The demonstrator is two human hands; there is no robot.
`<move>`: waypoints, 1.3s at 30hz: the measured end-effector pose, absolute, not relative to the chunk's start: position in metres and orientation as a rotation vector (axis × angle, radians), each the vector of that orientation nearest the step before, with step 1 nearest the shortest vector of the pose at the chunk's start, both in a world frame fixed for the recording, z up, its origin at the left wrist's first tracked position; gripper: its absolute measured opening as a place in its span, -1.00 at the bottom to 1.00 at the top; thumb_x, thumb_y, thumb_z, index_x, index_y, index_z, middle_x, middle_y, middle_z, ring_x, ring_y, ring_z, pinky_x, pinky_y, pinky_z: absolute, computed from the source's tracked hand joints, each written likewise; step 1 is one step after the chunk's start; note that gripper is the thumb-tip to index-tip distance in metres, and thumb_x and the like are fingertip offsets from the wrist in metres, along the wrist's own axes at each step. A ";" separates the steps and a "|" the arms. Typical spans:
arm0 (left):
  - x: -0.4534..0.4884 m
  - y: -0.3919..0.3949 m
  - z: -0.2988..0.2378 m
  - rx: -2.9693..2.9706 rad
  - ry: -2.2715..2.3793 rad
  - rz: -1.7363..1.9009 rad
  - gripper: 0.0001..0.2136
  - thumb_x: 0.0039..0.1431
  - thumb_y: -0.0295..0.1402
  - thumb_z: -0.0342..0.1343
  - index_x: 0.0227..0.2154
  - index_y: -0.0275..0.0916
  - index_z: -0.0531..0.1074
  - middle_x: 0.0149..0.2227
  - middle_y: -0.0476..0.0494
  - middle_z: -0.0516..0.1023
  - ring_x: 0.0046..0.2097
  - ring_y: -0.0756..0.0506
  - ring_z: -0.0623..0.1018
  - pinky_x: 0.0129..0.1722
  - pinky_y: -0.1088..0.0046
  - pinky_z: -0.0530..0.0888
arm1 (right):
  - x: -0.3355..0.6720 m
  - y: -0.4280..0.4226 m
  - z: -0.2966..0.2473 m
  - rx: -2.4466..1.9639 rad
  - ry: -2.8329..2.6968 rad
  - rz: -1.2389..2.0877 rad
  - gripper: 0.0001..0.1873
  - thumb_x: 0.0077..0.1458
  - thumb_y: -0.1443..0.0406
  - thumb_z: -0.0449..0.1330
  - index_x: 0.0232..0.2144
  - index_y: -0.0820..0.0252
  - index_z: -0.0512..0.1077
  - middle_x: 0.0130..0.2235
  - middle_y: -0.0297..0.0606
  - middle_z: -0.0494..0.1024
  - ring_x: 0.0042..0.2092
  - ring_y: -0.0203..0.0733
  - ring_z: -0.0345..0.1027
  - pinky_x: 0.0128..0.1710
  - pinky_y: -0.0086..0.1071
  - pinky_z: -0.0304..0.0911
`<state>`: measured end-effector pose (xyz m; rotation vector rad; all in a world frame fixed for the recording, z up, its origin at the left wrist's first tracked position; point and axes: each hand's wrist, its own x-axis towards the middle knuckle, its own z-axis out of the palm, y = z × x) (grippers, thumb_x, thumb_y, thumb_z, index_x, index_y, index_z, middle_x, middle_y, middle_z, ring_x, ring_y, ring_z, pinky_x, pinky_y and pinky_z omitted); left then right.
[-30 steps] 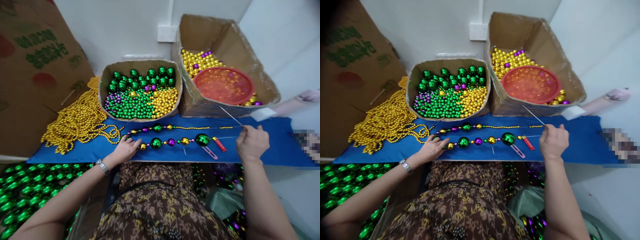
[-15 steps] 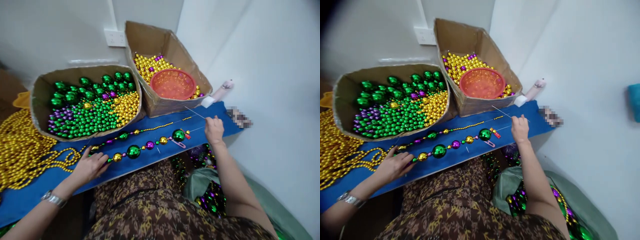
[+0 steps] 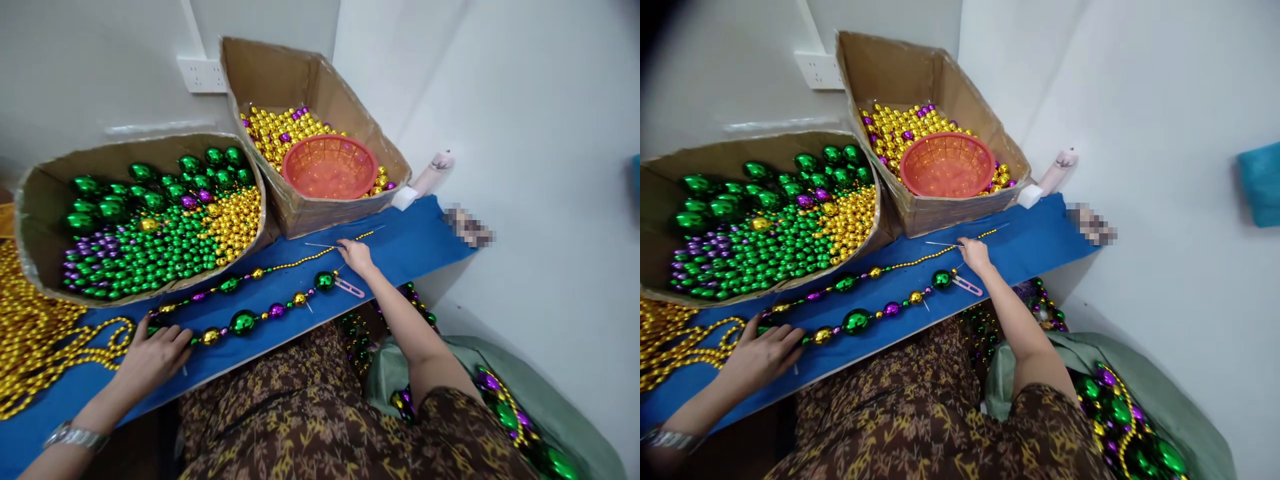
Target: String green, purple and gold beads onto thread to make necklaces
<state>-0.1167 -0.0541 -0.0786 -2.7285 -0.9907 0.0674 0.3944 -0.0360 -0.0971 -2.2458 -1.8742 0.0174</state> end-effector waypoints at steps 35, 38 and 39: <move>-0.125 -0.049 -0.068 -2.709 -1.236 0.108 -0.76 0.24 -0.32 -0.11 -0.37 -0.21 0.46 -0.40 -0.12 0.47 -0.30 -0.17 0.50 0.20 -0.10 0.05 | 0.430 -0.076 -0.040 -1.628 -1.510 0.313 -0.65 0.24 0.05 0.02 -0.31 0.16 0.45 -0.34 -0.28 0.54 -0.34 -0.24 0.45 -0.29 -0.37 0.35; -0.133 -0.046 -0.071 -2.716 -1.251 0.071 -0.79 0.23 -0.33 -0.09 -0.38 -0.20 0.45 -0.39 -0.10 0.46 -0.30 -0.16 0.50 0.22 -0.08 0.03 | 0.451 -0.082 -0.029 -1.396 -1.203 0.277 -0.67 0.18 0.00 0.10 -0.37 0.13 0.39 -0.51 -0.45 0.36 -0.54 -0.37 0.27 -0.30 -0.30 0.40; -0.135 -0.044 -0.072 -2.707 -1.250 0.074 -0.79 0.23 -0.32 -0.09 -0.38 -0.20 0.44 -0.39 -0.10 0.46 -0.30 -0.15 0.50 0.23 -0.07 0.03 | 0.458 -0.083 -0.025 -1.331 -1.112 0.221 -0.68 0.18 0.01 0.10 -0.38 0.11 0.37 -0.56 -0.50 0.27 -0.60 -0.39 0.18 -0.29 -0.26 0.42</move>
